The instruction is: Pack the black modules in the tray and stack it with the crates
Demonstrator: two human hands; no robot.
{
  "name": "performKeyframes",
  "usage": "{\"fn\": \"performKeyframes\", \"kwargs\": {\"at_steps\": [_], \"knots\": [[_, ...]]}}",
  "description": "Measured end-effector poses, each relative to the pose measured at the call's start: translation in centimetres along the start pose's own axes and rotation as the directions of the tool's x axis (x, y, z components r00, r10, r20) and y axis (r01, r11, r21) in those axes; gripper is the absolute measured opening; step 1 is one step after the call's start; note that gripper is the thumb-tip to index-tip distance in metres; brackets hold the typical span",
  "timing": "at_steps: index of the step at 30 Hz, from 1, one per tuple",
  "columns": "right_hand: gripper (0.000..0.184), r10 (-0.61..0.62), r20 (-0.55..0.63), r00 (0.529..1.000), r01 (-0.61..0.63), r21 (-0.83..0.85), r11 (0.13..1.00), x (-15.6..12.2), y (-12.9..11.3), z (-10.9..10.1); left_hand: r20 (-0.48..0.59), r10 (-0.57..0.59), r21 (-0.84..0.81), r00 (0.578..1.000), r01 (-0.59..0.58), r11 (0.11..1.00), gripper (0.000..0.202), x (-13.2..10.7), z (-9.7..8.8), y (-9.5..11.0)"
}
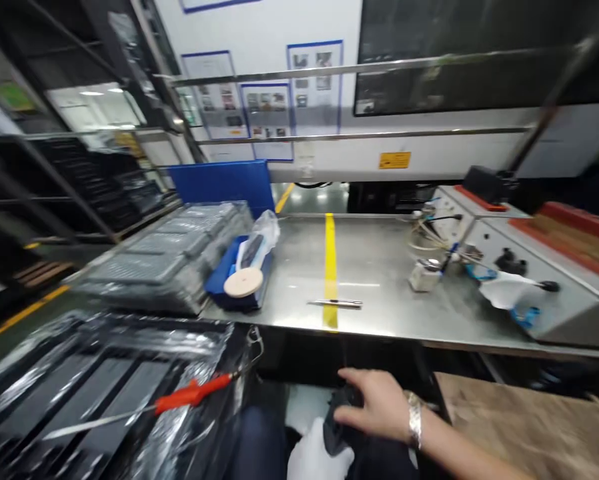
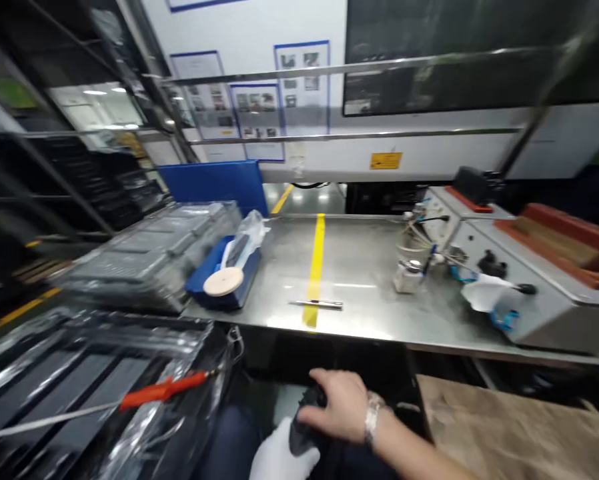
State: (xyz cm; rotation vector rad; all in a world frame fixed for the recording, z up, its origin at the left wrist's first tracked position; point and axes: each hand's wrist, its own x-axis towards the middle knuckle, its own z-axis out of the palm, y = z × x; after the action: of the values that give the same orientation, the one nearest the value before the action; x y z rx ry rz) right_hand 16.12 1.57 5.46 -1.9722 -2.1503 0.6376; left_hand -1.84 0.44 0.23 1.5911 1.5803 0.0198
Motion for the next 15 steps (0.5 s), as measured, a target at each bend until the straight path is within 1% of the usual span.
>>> {"fn": "performKeyframes", "kwargs": {"at_steps": [1,2,3,4,5,6,8,10,12,13,15], "knots": [[0.053,-0.033,-0.035,0.999,0.033,0.0,0.999,1.5,0.7,-0.8,0.001,-0.038,-0.149,0.999,0.038,0.988,0.034,-0.4,-0.8,-0.8],[0.039,-0.045,-0.082,0.996,0.043,-0.017,0.999,3.2,1.6,-1.5,-0.007,-0.052,-0.312,0.999,0.047,0.949,0.035,-0.9,-1.7,-1.6],[0.03,-0.042,-0.128,0.991,0.036,-0.044,0.998,5.1,2.6,-2.1,-0.027,-0.051,-0.461,0.998,0.032,0.887,0.036,-1.6,-2.5,-2.3],[0.026,-0.027,-0.175,0.984,0.013,-0.078,0.997,7.1,3.7,-2.4,-0.059,-0.039,-0.579,0.997,-0.003,0.816,0.039,-2.4,-3.4,-2.8],[0.022,-0.032,-0.217,0.976,0.007,-0.113,0.994,9.2,4.8,-2.5,-0.096,-0.02,-0.659,0.995,-0.049,0.751,0.043,-3.2,-4.1,-3.3],[0.021,-0.058,-0.249,0.967,0.021,-0.146,0.989,11.3,5.7,-2.3,-0.127,0.005,-0.712,0.992,-0.094,0.696,0.046,-4.0,-4.9,-3.6],[0.023,-0.121,-0.286,0.951,0.066,-0.196,0.978,15.0,7.2,-1.4,-0.147,0.043,-0.784,0.988,-0.142,0.604,0.05,-5.3,-6.1,-3.8],[0.022,-0.159,-0.288,0.944,0.099,-0.213,0.972,17.5,8.2,-0.2,-0.149,0.058,-0.841,0.987,-0.158,0.517,0.054,-6.3,-7.0,-4.0],[0.025,-0.156,-0.305,0.939,0.098,-0.196,0.976,18.6,9.0,0.8,-0.152,0.065,-0.874,0.986,-0.164,0.457,0.057,-6.9,-7.6,-4.2],[0.028,-0.147,-0.325,0.934,0.092,-0.176,0.98,18.6,9.4,1.2,-0.16,0.073,-0.882,0.984,-0.176,0.437,0.06,-7.1,-7.8,-4.3],[0.034,-0.13,-0.374,0.918,0.095,-0.109,0.989,17.5,10.1,1.7,-0.184,0.097,-0.885,0.978,-0.208,0.416,0.066,-7.5,-7.9,-4.7]]}}
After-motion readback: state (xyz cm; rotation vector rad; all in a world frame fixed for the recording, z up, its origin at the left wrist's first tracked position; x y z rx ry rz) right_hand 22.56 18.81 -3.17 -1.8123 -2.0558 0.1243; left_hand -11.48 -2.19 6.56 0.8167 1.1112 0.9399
